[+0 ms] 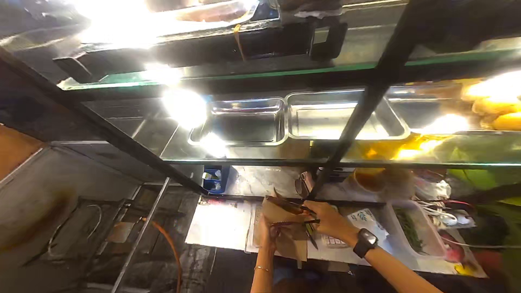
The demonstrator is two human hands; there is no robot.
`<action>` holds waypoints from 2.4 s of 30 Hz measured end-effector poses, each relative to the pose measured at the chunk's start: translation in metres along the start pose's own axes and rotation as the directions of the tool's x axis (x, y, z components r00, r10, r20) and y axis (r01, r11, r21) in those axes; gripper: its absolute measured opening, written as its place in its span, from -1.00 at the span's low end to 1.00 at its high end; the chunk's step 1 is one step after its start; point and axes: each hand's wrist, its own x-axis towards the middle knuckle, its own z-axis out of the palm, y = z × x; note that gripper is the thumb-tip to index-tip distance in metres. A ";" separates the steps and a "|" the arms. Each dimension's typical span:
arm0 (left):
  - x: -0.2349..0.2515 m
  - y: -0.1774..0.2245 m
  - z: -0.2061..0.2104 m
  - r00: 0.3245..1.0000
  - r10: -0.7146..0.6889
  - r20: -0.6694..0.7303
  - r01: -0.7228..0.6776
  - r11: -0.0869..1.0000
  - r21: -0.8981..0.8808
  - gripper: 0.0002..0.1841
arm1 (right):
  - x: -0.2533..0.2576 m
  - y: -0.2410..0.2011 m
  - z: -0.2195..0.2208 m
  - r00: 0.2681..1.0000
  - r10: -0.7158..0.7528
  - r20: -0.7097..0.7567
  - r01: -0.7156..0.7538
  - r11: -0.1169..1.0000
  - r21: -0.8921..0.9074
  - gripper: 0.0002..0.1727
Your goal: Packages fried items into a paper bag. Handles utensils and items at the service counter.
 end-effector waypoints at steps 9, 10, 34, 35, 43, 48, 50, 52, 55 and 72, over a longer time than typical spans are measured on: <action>-0.003 0.003 0.047 0.959 -0.270 0.090 0.270 0.963 0.011 -0.29 | -0.031 0.033 -0.025 0.972 0.084 -0.219 -0.098 0.994 -0.053 -0.63; -0.006 0.004 0.049 0.952 -0.293 0.091 0.291 0.956 0.036 -0.27 | -0.032 0.034 -0.025 0.963 0.087 -0.255 -0.109 0.992 -0.071 -0.63; 0.134 0.287 -0.081 0.895 0.417 0.159 -0.264 0.207 0.942 -0.64 | -0.067 -0.055 0.052 0.684 0.077 -0.725 -0.056 0.997 0.053 -0.73; 0.137 0.293 -0.077 0.900 0.403 0.166 -0.246 0.156 0.957 -0.67 | -0.068 -0.059 0.050 0.672 0.093 -0.735 -0.067 0.996 0.064 -0.73; 0.131 0.308 -0.078 0.788 0.446 0.424 -0.364 -0.219 0.905 -0.69 | -0.108 -0.069 0.056 0.605 0.266 -0.750 -0.302 0.949 0.093 -0.66; 0.129 0.323 -0.085 0.814 0.447 0.370 -0.325 -0.177 0.929 -0.60 | -0.120 -0.077 0.063 0.562 0.302 -0.770 -0.344 0.932 0.115 -0.66; 0.127 0.327 -0.087 0.814 0.467 0.344 -0.316 -0.139 0.938 -0.56 | -0.121 -0.078 0.065 0.570 0.317 -0.758 -0.345 0.929 0.130 -0.66; 0.119 0.329 -0.085 0.811 0.493 0.315 -0.290 -0.128 0.948 -0.60 | -0.120 -0.079 0.068 0.587 0.334 -0.737 -0.348 0.927 0.142 -0.66; 0.105 0.320 -0.082 0.741 0.606 0.288 -0.289 -0.098 0.952 -0.68 | -0.118 -0.080 0.074 0.612 0.339 -0.714 -0.336 0.929 0.154 -0.65; -0.133 0.192 -0.055 0.424 0.015 0.906 -0.598 0.756 0.267 -0.86 | -0.062 -0.187 0.048 0.788 0.516 -0.335 0.009 0.534 0.845 -0.25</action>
